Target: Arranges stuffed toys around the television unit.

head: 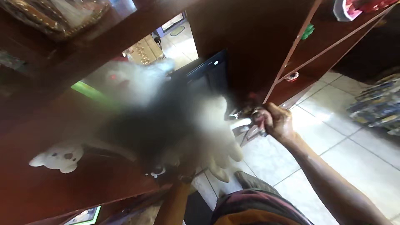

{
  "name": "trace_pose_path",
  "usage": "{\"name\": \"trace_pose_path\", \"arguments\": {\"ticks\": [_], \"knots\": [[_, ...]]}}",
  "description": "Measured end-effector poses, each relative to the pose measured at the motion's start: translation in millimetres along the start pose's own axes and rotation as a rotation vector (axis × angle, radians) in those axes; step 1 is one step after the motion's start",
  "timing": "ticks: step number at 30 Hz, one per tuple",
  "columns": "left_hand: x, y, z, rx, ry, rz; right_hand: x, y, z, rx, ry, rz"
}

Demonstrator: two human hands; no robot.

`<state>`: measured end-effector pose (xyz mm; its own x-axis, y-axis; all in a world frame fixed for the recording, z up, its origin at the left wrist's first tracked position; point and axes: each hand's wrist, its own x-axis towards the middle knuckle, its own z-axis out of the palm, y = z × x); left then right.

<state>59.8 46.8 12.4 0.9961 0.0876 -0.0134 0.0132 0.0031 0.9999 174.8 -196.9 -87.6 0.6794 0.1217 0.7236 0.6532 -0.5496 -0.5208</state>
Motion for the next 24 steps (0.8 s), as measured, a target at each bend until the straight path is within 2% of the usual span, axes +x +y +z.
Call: {"name": "trace_pose_path", "arguments": {"ticks": [4, 6, 8, 10, 13, 16, 18, 20, 22, 24], "knots": [[-5, 9, -23, -0.114, 0.078, 0.086, -37, 39, -30, -0.024, 0.005, 0.387], [-5, 13, -28, -0.132, 0.088, 0.098, -58, 43, -40, 0.165, 0.064, 0.614], [-6, 13, -24, -0.117, 0.111, 0.115, -76, 35, -42, 0.496, 0.113, 0.836], [-5, 9, -20, -0.119, 0.121, 0.114, -97, 19, -45, 0.732, 0.003, 0.946], [-2, 4, -15, -0.146, 0.147, 0.058, -117, -7, -33, 0.881, -0.210, 1.066], [4, -2, -11, -0.242, 0.124, -0.006, -99, -43, -26, 0.912, -0.283, 1.089], [9, -10, -9, -0.297, 0.073, -0.030, -75, -63, -26, 0.856, -0.157, 0.959], [8, -17, -3, -0.240, 0.066, -0.043, -48, -81, -25, 0.750, -0.040, 0.808], [5, -20, 14, -0.163, 0.134, -0.059, -29, -97, -13, 0.665, -0.100, 0.629], [4, -24, 33, -0.206, 0.205, -0.076, -16, -117, 9, 0.575, -0.214, 0.539]]}}
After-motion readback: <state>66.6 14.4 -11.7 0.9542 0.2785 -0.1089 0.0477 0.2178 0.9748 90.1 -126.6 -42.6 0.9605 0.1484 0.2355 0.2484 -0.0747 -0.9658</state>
